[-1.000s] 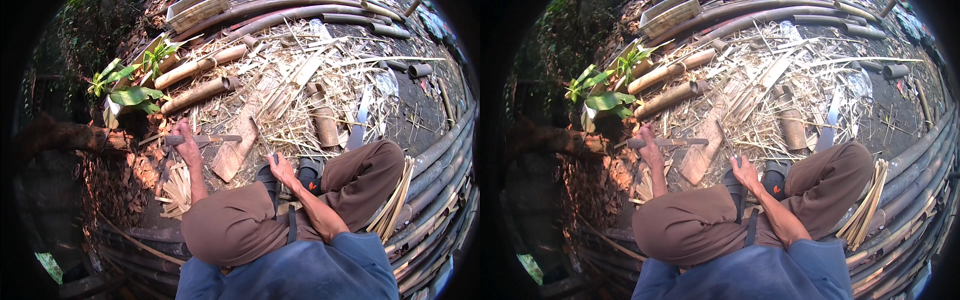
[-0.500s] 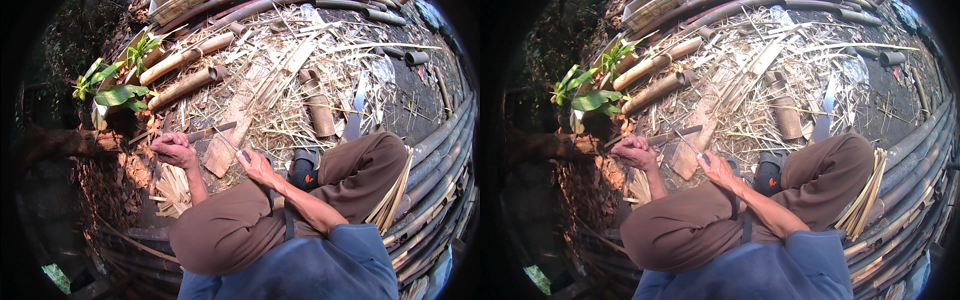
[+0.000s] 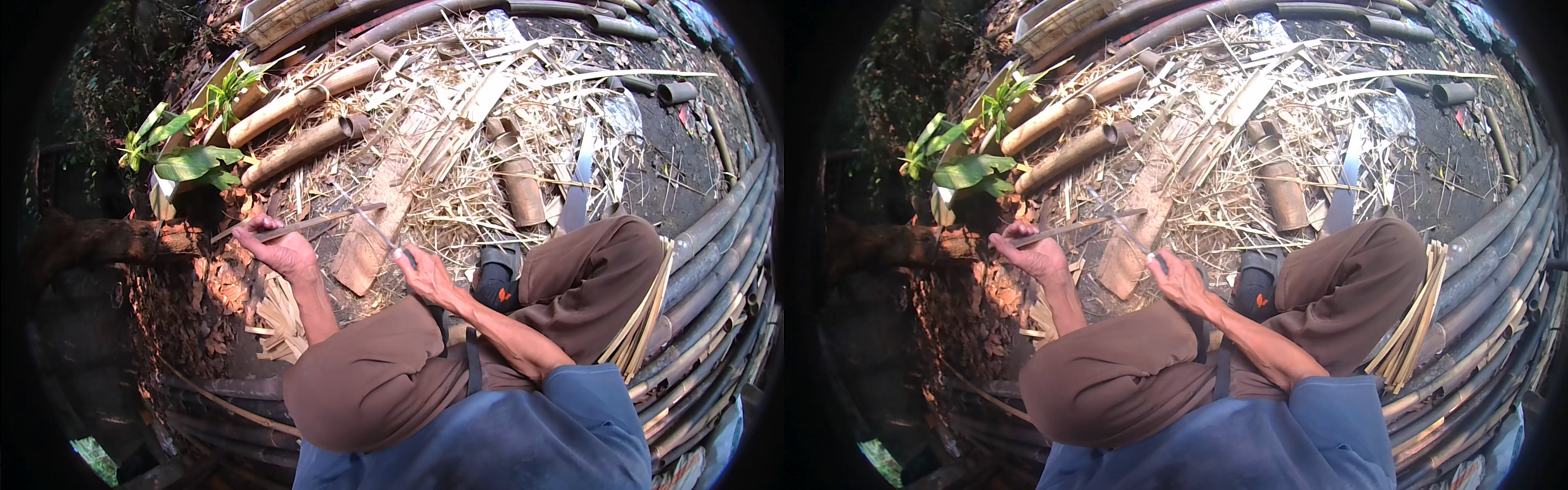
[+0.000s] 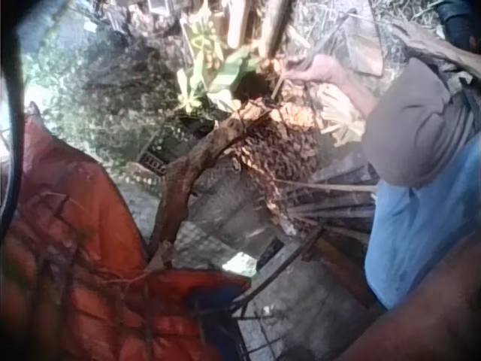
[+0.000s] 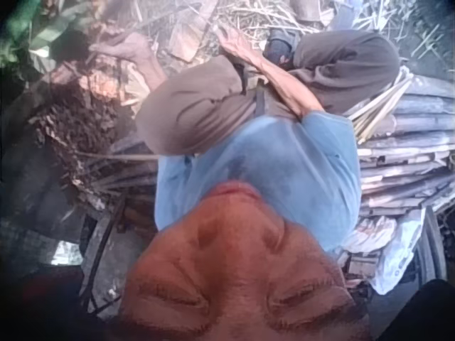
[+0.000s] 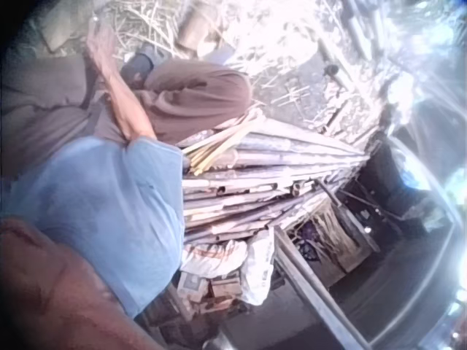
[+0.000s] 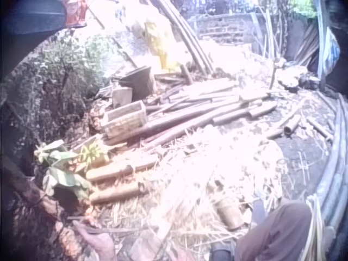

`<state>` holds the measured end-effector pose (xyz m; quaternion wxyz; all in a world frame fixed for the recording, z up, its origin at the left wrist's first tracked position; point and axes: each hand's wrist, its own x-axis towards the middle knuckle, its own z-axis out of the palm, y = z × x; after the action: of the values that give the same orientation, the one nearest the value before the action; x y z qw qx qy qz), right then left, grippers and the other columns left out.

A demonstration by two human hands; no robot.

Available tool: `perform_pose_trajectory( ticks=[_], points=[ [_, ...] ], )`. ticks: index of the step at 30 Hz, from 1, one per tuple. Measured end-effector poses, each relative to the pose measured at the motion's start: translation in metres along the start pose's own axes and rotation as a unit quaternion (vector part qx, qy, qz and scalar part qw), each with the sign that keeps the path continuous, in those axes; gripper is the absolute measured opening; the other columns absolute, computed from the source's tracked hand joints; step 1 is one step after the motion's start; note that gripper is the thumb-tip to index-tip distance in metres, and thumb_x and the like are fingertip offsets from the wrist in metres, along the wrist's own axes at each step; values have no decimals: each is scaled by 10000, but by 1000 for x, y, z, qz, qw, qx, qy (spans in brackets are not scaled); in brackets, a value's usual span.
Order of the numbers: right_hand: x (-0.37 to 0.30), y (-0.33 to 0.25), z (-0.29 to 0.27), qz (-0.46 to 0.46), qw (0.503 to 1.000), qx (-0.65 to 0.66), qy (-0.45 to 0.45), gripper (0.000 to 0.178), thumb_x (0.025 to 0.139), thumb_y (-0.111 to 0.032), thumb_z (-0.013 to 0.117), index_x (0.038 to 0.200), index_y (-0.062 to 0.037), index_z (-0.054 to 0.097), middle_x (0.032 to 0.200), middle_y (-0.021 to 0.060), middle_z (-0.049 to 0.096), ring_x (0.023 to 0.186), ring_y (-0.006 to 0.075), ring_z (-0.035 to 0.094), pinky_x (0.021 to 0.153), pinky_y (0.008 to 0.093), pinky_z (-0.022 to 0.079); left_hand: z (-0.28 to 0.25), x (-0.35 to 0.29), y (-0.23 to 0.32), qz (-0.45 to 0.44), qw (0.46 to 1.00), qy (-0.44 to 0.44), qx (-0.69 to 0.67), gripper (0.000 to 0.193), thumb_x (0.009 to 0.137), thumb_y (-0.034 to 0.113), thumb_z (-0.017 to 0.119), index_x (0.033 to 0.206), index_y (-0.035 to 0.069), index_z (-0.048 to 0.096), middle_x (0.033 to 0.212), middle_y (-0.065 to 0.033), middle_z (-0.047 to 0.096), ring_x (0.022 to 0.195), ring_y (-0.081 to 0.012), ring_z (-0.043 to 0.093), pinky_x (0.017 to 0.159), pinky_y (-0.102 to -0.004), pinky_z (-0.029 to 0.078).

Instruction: The person sits on the ground and uses a machete to split bamboo sections into thin strips. They repeatedly position bamboo pieces, strike them with the machete, and separate the resulting strips, accumulating a pile of split bamboo on the ground.

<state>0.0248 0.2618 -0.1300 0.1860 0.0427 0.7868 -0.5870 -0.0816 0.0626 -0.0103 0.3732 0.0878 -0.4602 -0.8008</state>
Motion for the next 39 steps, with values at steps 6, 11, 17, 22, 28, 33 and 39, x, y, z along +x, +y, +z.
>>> perform_pose_trajectory(
  ticks=[6, 11, 17, 22, 28, 33, 39],
  points=[
    [5, 6, 23, -30, 999, 33, 31, 414, 989, -438, 475, 1081, -43, 561, 733, 251, 632, 709, 418, 634, 647, 497, 463, 13, -16, -8, 48, 997, 58, -4, 429, 946, 507, 602, 759, 148, 458, 677, 23, 410, 699, -100, 403, 719, -277, 312],
    [8, 40, 11, 14, 999, -15, 43, 451, 988, -443, 474, 1022, -13, 603, 773, 243, 613, 762, 401, 608, 722, 465, 467, 11, -14, -16, 68, 995, 0, -76, 397, 981, 450, 523, 785, 107, 477, 691, 0, 414, 712, -122, 409, 736, -278, 324],
    [27, 68, -8, 78, 995, -46, 45, 485, 985, -476, 454, 980, -7, 579, 767, 273, 609, 782, 455, 609, 733, 485, 460, 15, -11, -22, 161, 981, -33, 106, 394, 1023, 447, 487, 875, 81, 487, 775, -15, 480, 752, -124, 469, 709, -286, 399],
    [-2, 11, -6, 19, 999, -15, 24, 389, 975, -445, 500, 1028, -64, 555, 755, 280, 620, 788, 493, 625, 684, 535, 469, 7, -14, -12, 93, 992, 12, 82, 305, 1041, 380, 477, 910, 105, 461, 691, 20, 459, 595, -65, 428, 526, -212, 348],
    [-18, -27, 8, -91, 995, -44, -18, 328, 986, -396, 515, 1105, -91, 534, 716, 233, 608, 712, 444, 632, 627, 491, 472, 18, -31, -4, 164, 977, 41, 129, 381, 1048, 374, 465, 785, 128, 342, 621, 45, 323, 525, -63, 299, 486, -226, 271],
    [12, 21, 8, 11, 1000, -19, 2, 373, 986, -420, 507, 1036, -54, 565, 680, 202, 569, 627, 385, 572, 611, 443, 441, 6, -24, -18, 129, 979, 44, 151, 426, 1052, 399, 444, 752, 140, 287, 622, 45, 312, 528, -70, 301, 484, -240, 238],
    [4, 40, 6, 14, 998, -60, 23, 374, 983, -427, 495, 1036, -66, 575, 714, 245, 605, 730, 459, 625, 660, 507, 473, 20, -38, -12, 168, 972, 35, 159, 408, 1058, 395, 424, 782, 133, 280, 637, 41, 286, 521, -73, 274, 481, -246, 215]
  ],
)
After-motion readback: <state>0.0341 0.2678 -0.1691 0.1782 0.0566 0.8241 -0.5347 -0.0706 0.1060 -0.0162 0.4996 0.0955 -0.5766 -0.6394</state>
